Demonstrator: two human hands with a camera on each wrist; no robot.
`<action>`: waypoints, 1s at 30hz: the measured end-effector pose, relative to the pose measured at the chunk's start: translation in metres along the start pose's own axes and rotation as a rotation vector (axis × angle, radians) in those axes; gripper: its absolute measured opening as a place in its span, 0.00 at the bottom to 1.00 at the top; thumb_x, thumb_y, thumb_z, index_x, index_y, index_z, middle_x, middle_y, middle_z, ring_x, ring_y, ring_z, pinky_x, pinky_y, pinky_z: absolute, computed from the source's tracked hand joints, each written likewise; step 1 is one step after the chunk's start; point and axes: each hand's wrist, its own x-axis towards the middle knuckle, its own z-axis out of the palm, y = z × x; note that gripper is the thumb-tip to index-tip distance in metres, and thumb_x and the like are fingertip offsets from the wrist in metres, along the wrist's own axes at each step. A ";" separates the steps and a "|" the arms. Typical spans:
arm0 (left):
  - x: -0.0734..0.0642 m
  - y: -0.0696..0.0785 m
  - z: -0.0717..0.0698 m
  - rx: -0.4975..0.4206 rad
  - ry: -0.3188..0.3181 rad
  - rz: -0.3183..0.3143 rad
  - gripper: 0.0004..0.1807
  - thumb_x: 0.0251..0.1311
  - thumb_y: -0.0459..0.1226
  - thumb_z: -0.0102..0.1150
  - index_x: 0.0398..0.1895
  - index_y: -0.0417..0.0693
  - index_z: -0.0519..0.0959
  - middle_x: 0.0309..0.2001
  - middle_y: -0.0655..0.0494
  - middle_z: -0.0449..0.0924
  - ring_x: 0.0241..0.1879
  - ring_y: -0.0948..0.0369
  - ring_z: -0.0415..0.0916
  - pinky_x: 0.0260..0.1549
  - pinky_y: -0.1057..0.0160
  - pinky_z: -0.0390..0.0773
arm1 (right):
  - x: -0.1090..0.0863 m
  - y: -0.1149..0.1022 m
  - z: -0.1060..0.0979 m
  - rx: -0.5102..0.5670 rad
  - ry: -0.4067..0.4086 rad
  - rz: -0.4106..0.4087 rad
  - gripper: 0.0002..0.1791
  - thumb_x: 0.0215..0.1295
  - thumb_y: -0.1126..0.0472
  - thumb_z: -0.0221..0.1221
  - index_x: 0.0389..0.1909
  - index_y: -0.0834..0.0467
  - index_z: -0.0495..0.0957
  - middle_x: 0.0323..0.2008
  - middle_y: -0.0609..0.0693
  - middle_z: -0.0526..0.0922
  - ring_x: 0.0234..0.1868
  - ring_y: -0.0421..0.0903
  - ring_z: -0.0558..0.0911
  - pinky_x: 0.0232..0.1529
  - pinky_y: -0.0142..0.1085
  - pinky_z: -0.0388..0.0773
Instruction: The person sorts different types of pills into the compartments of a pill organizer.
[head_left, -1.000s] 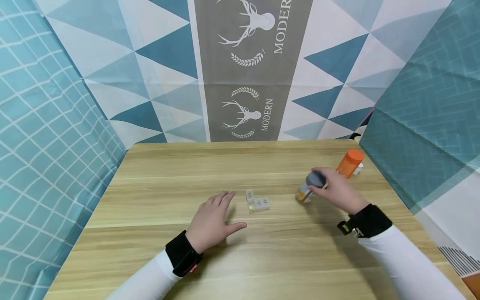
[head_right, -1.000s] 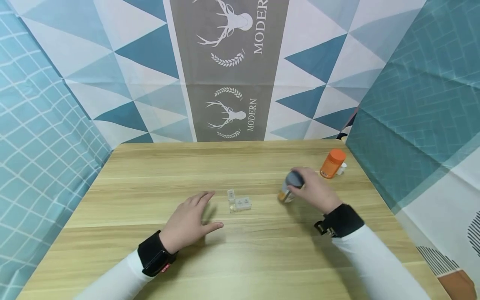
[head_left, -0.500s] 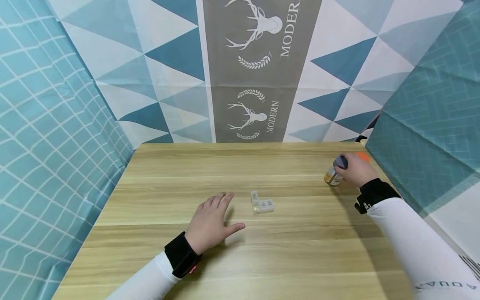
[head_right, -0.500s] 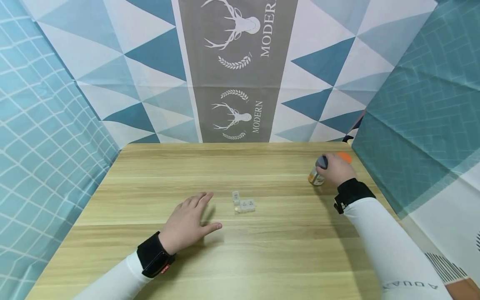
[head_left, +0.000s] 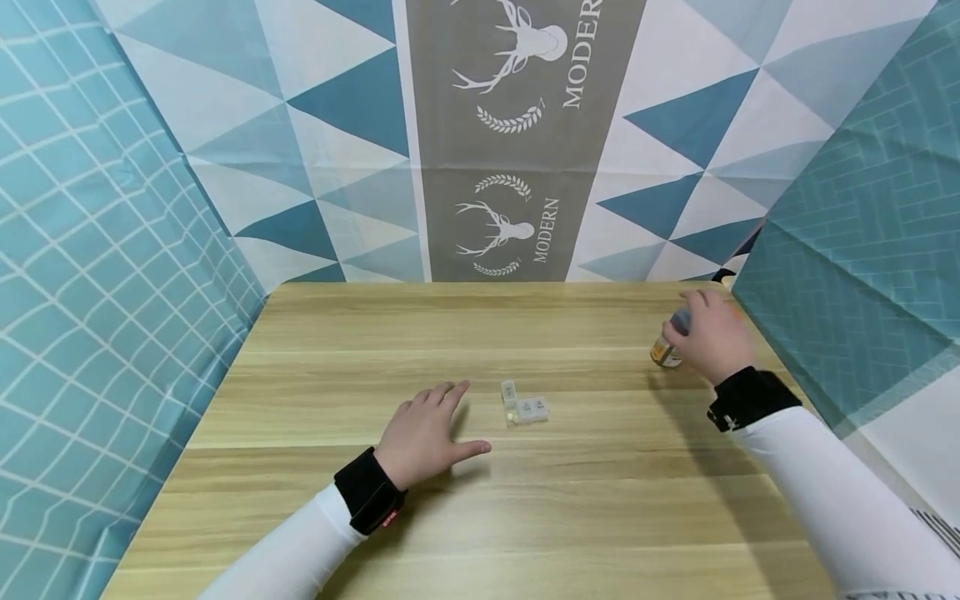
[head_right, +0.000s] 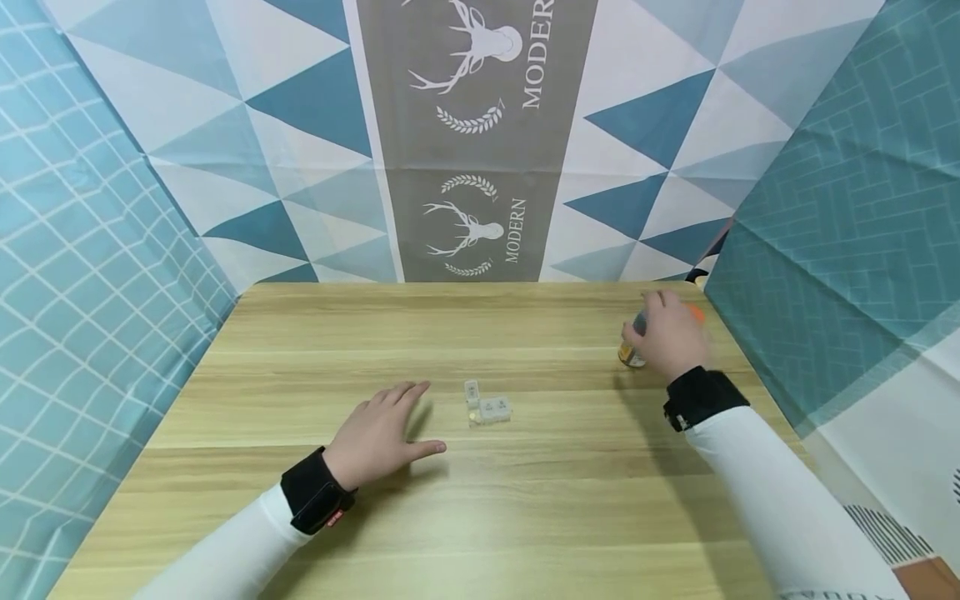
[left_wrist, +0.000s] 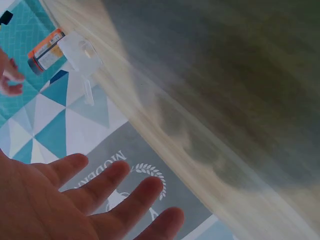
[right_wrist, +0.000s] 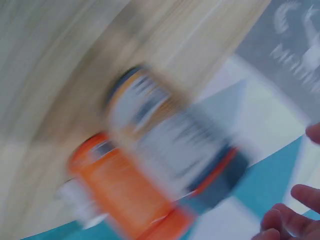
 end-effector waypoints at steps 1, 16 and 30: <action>0.002 0.001 -0.001 -0.009 -0.010 0.002 0.56 0.47 0.74 0.53 0.73 0.51 0.59 0.65 0.47 0.67 0.60 0.48 0.64 0.51 0.43 0.72 | -0.004 -0.011 0.000 0.003 0.009 -0.042 0.30 0.65 0.57 0.57 0.60 0.72 0.66 0.55 0.73 0.67 0.50 0.66 0.69 0.46 0.60 0.71; 0.059 0.029 0.009 -0.044 -0.114 0.109 0.55 0.50 0.62 0.65 0.73 0.38 0.56 0.66 0.41 0.66 0.60 0.48 0.65 0.57 0.49 0.71 | -0.039 -0.138 0.089 -0.166 -0.255 -0.664 0.30 0.58 0.48 0.65 0.56 0.63 0.76 0.48 0.55 0.81 0.47 0.49 0.78 0.48 0.44 0.79; 0.065 0.041 0.003 -0.092 -0.119 0.139 0.45 0.56 0.51 0.66 0.71 0.39 0.59 0.63 0.45 0.69 0.56 0.53 0.70 0.52 0.55 0.76 | -0.039 -0.151 0.101 -0.069 -0.263 -0.692 0.17 0.59 0.57 0.66 0.47 0.61 0.80 0.35 0.48 0.81 0.33 0.41 0.78 0.34 0.37 0.81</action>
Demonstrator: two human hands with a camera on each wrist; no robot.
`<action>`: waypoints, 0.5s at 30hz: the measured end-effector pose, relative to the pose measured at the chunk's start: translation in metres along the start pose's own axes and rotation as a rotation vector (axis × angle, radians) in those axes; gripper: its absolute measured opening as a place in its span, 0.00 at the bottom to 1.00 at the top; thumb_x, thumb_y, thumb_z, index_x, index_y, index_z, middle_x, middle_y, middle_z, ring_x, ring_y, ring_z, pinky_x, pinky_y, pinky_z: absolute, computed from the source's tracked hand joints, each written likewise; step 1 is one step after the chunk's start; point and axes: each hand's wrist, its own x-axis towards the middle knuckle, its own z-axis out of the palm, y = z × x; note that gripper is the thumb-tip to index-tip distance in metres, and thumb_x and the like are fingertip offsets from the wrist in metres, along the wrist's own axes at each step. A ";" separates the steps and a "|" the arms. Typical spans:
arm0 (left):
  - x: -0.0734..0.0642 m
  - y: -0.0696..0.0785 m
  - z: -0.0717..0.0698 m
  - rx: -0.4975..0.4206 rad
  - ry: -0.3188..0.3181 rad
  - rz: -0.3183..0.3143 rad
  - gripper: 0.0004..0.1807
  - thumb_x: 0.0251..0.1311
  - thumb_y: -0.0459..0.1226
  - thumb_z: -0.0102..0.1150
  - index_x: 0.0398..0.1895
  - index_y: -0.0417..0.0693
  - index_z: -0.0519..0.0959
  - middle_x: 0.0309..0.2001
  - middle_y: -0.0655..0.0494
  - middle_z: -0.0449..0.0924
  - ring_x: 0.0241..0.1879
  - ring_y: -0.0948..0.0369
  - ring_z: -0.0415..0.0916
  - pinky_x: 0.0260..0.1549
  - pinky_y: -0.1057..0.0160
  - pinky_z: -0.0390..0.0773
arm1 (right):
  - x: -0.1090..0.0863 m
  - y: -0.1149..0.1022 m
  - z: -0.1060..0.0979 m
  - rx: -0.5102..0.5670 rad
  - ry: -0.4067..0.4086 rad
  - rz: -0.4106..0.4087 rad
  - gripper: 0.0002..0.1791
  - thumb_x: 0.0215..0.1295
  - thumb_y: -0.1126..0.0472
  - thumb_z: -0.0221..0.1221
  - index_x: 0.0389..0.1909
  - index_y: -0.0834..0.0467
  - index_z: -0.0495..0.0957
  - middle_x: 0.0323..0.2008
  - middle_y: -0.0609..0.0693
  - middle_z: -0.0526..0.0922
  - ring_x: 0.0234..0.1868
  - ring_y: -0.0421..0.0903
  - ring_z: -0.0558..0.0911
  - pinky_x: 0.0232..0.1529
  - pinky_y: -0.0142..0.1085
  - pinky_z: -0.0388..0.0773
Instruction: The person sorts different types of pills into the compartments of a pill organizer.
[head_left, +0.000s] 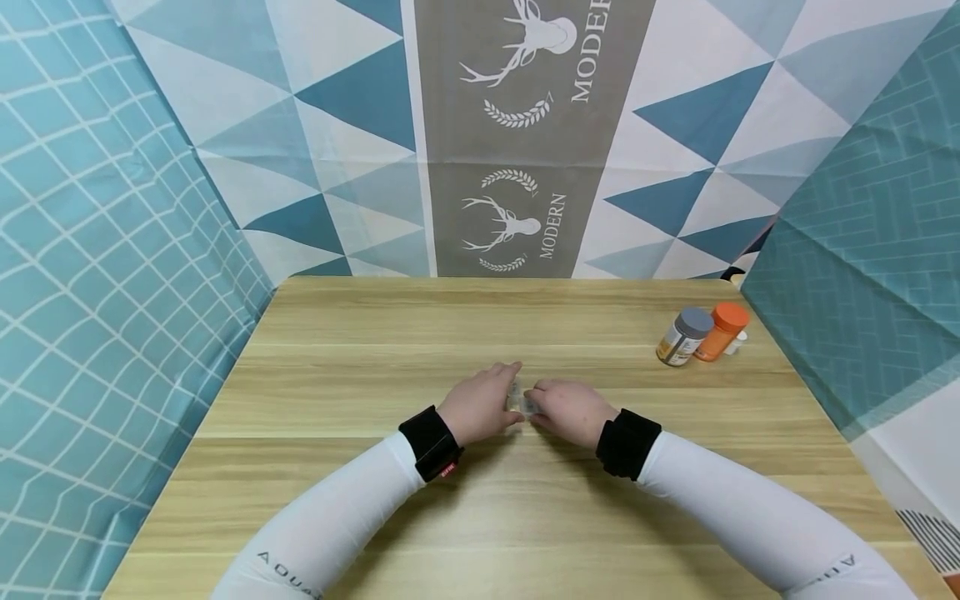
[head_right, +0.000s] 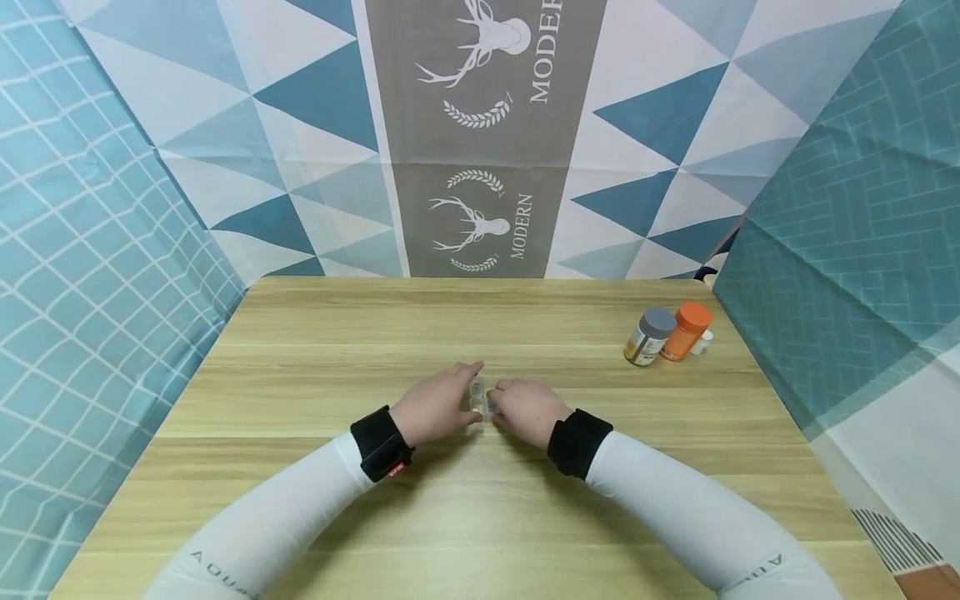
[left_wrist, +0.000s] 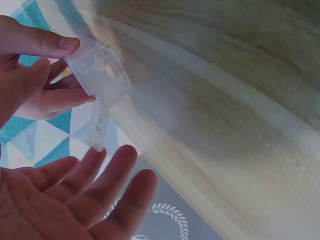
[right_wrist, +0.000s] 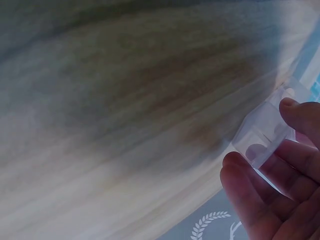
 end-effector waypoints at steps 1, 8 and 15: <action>0.000 0.000 -0.001 -0.010 0.009 0.003 0.43 0.57 0.50 0.66 0.71 0.39 0.60 0.62 0.45 0.70 0.54 0.54 0.71 0.51 0.56 0.77 | 0.000 0.000 0.000 0.005 0.002 0.002 0.17 0.59 0.57 0.66 0.47 0.61 0.80 0.35 0.48 0.81 0.33 0.41 0.78 0.34 0.37 0.81; -0.001 0.000 -0.005 -0.086 0.066 0.003 0.20 0.64 0.45 0.59 0.55 0.44 0.78 0.49 0.53 0.80 0.45 0.62 0.76 0.43 0.59 0.80 | 0.001 -0.001 0.001 0.037 0.000 0.021 0.14 0.60 0.58 0.65 0.45 0.60 0.80 0.34 0.47 0.80 0.32 0.40 0.78 0.34 0.38 0.80; 0.002 -0.004 -0.001 -0.102 0.025 0.015 0.08 0.64 0.45 0.60 0.38 0.52 0.83 0.37 0.61 0.84 0.31 0.67 0.75 0.33 0.63 0.79 | 0.001 0.000 0.000 0.083 -0.029 0.058 0.09 0.62 0.58 0.64 0.40 0.58 0.79 0.32 0.46 0.79 0.31 0.39 0.76 0.33 0.38 0.79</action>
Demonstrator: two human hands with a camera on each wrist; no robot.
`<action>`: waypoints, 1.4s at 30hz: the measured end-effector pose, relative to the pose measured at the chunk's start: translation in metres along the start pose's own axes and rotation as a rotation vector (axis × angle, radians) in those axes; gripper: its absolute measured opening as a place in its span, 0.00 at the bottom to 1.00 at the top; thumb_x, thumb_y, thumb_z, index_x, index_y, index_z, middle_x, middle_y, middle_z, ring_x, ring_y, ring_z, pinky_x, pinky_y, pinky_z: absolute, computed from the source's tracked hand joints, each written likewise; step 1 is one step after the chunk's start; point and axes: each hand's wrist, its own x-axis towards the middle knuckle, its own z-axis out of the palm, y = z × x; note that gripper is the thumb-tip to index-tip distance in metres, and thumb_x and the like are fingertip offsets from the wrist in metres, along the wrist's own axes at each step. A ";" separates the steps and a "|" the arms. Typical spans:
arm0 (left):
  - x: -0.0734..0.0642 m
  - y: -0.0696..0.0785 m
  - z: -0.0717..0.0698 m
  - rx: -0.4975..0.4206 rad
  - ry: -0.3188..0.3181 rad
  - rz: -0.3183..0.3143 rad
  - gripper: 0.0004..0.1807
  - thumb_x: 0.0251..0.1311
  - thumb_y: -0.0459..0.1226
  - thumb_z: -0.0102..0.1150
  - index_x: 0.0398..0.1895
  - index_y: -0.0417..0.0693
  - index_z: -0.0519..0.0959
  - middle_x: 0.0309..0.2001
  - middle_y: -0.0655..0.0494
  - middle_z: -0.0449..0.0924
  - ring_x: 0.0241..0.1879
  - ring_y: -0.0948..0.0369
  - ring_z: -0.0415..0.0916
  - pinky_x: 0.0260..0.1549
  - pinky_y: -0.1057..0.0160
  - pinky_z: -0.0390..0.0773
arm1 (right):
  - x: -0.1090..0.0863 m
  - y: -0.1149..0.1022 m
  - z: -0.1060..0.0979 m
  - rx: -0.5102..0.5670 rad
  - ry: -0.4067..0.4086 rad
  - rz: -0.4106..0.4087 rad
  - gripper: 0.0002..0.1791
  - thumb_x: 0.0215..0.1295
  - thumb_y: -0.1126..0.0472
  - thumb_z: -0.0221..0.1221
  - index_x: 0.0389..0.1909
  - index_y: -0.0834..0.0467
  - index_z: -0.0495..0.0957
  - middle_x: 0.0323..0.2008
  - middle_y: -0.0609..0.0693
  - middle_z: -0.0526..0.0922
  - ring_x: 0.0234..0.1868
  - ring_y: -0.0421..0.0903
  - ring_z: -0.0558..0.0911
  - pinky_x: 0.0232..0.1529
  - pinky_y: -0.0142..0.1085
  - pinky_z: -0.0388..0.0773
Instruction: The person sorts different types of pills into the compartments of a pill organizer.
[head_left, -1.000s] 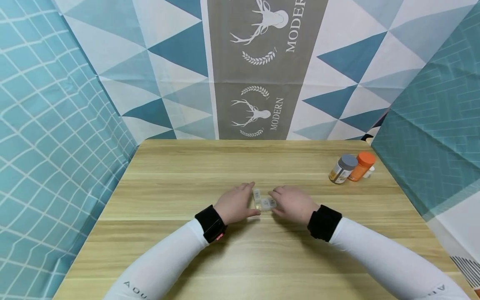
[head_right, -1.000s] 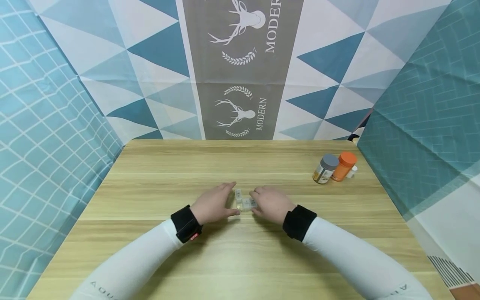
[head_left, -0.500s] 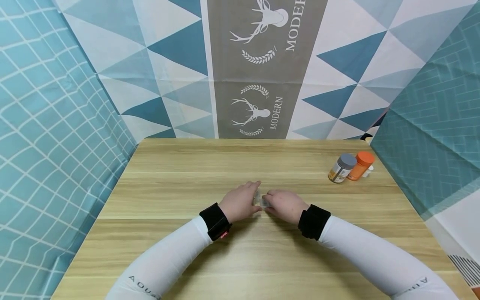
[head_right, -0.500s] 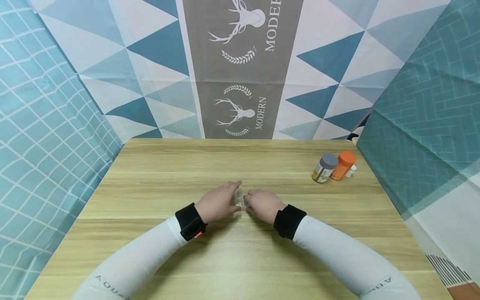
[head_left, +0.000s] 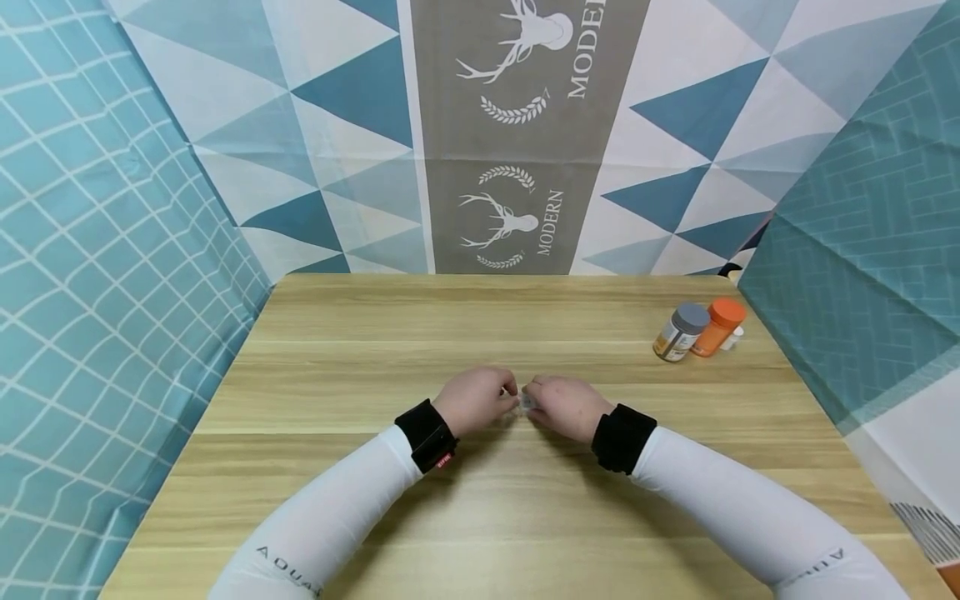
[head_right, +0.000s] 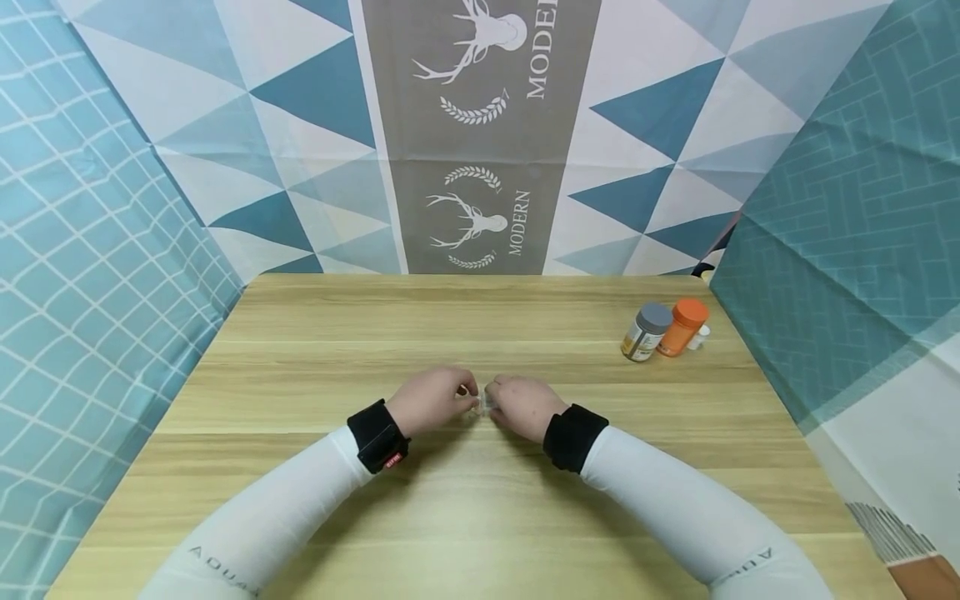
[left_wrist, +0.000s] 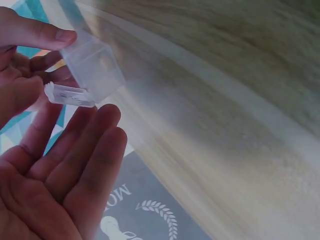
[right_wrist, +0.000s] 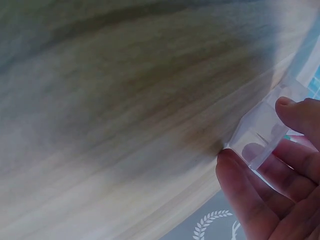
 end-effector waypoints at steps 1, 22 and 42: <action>0.001 0.000 0.001 -0.002 -0.008 0.010 0.07 0.63 0.44 0.60 0.37 0.53 0.82 0.35 0.62 0.84 0.29 0.67 0.74 0.31 0.63 0.78 | 0.000 0.000 0.000 0.004 -0.002 0.006 0.09 0.62 0.58 0.64 0.40 0.58 0.79 0.32 0.46 0.79 0.31 0.39 0.76 0.33 0.38 0.80; 0.007 -0.009 0.008 0.007 -0.036 0.116 0.07 0.57 0.43 0.67 0.31 0.54 0.79 0.28 0.65 0.81 0.25 0.67 0.72 0.25 0.66 0.75 | 0.004 0.001 -0.001 0.028 -0.023 0.025 0.12 0.61 0.58 0.65 0.42 0.58 0.80 0.33 0.46 0.80 0.32 0.39 0.77 0.33 0.36 0.80; 0.007 -0.007 0.015 0.132 0.013 0.184 0.06 0.55 0.40 0.69 0.28 0.54 0.79 0.26 0.65 0.81 0.24 0.69 0.71 0.25 0.67 0.77 | 0.004 0.001 0.003 0.020 -0.009 0.035 0.09 0.61 0.56 0.65 0.37 0.57 0.79 0.30 0.45 0.78 0.28 0.38 0.76 0.29 0.35 0.78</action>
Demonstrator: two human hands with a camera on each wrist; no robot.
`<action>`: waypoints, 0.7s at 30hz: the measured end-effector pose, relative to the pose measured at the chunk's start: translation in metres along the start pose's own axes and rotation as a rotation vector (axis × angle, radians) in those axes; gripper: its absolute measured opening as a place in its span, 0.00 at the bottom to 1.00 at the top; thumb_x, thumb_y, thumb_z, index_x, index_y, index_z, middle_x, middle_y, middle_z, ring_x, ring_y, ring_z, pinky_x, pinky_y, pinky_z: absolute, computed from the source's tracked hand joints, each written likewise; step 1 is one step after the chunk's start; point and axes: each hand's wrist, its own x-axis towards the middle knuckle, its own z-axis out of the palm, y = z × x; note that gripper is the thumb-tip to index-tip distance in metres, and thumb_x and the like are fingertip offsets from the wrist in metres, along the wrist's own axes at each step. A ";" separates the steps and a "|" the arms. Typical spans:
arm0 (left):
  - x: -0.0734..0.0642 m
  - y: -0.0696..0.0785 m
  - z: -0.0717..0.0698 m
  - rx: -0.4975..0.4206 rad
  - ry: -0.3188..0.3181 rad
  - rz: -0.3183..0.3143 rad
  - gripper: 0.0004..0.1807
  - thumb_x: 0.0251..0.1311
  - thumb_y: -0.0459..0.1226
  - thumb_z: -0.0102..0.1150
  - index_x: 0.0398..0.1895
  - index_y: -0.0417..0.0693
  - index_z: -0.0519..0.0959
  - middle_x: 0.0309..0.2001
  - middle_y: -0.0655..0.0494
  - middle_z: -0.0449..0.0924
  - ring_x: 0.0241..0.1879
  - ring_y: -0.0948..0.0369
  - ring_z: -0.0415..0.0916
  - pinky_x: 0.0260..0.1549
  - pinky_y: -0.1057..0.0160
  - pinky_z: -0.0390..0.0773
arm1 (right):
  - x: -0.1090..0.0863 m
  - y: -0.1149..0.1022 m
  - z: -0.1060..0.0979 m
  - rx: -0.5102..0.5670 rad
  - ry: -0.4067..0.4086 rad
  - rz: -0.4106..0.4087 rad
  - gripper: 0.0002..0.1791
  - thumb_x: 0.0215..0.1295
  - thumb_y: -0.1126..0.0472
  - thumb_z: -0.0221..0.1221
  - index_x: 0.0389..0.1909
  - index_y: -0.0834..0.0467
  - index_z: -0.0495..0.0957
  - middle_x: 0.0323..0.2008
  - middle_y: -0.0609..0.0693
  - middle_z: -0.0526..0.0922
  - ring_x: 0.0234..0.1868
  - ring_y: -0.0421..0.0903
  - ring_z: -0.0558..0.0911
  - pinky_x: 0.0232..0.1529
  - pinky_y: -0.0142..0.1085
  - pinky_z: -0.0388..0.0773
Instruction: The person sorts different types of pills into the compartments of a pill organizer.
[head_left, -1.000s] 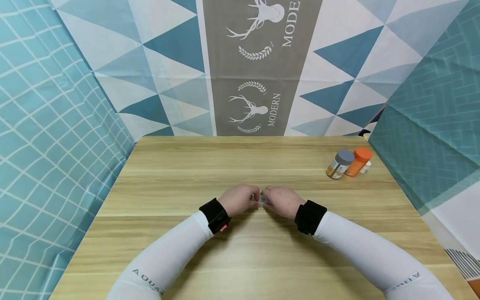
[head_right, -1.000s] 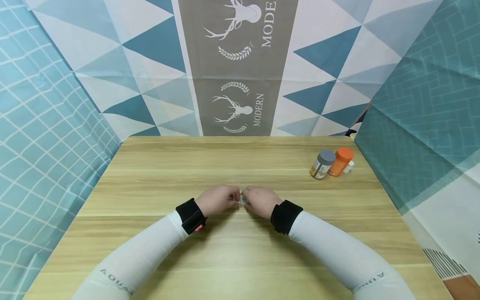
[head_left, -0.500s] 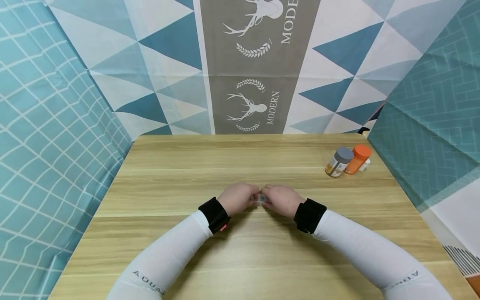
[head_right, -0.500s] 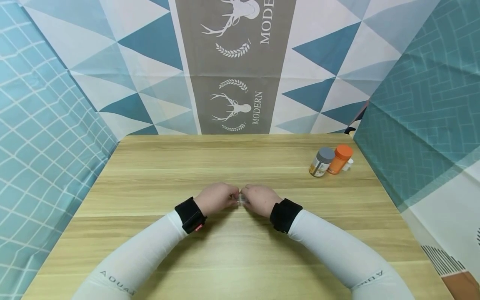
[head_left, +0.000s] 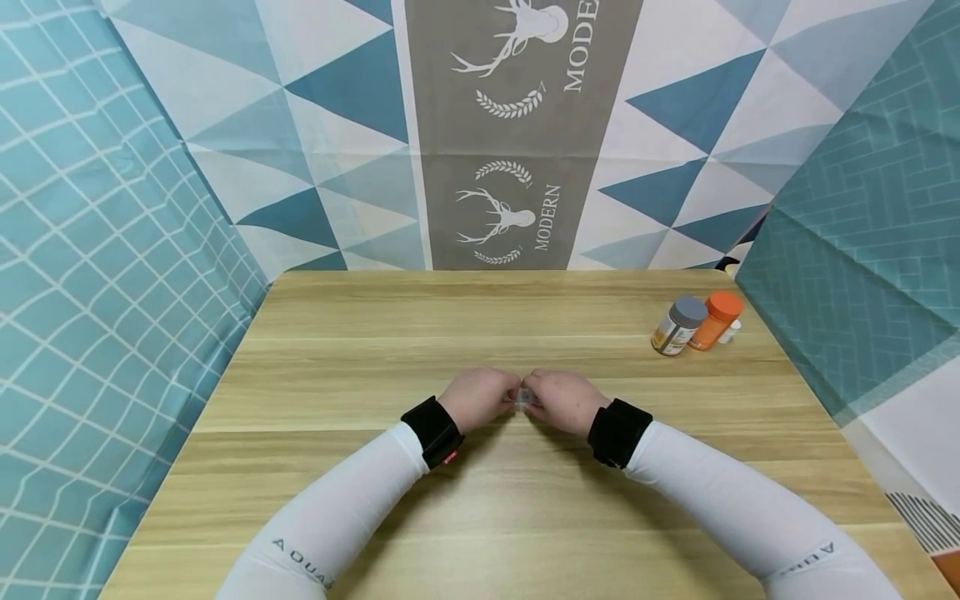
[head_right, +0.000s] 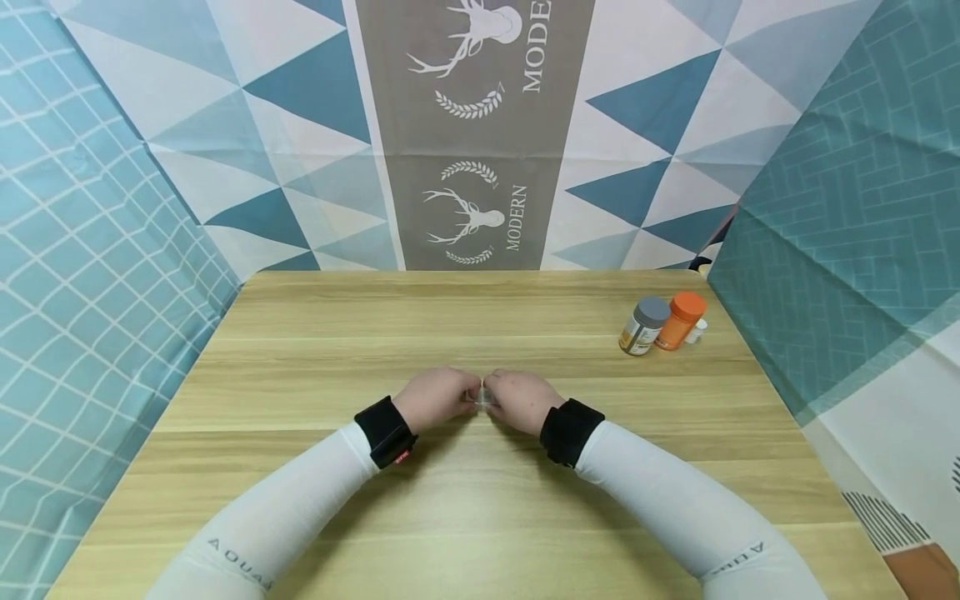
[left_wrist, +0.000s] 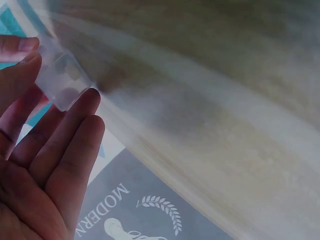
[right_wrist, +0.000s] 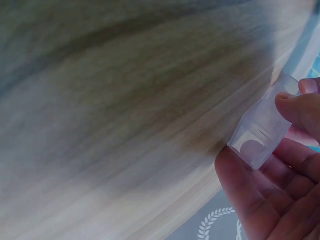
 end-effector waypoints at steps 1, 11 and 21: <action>0.000 0.000 0.001 0.003 0.002 0.000 0.06 0.55 0.39 0.69 0.28 0.54 0.79 0.26 0.65 0.81 0.24 0.69 0.71 0.25 0.67 0.77 | 0.000 0.000 0.000 -0.002 0.000 0.001 0.09 0.61 0.56 0.65 0.37 0.57 0.79 0.30 0.45 0.78 0.28 0.38 0.76 0.30 0.35 0.79; 0.002 -0.002 0.003 0.010 0.015 0.004 0.06 0.54 0.38 0.69 0.26 0.54 0.79 0.25 0.65 0.81 0.24 0.68 0.71 0.26 0.65 0.77 | -0.001 0.002 0.000 0.019 0.000 0.004 0.11 0.62 0.55 0.65 0.39 0.58 0.79 0.31 0.45 0.79 0.30 0.39 0.76 0.32 0.37 0.79; 0.001 -0.002 0.002 -0.012 0.002 -0.012 0.06 0.54 0.40 0.70 0.25 0.53 0.81 0.26 0.65 0.81 0.24 0.68 0.72 0.26 0.66 0.77 | -0.001 0.010 -0.010 0.134 0.001 0.034 0.10 0.72 0.56 0.54 0.33 0.55 0.80 0.25 0.43 0.76 0.25 0.38 0.73 0.30 0.37 0.75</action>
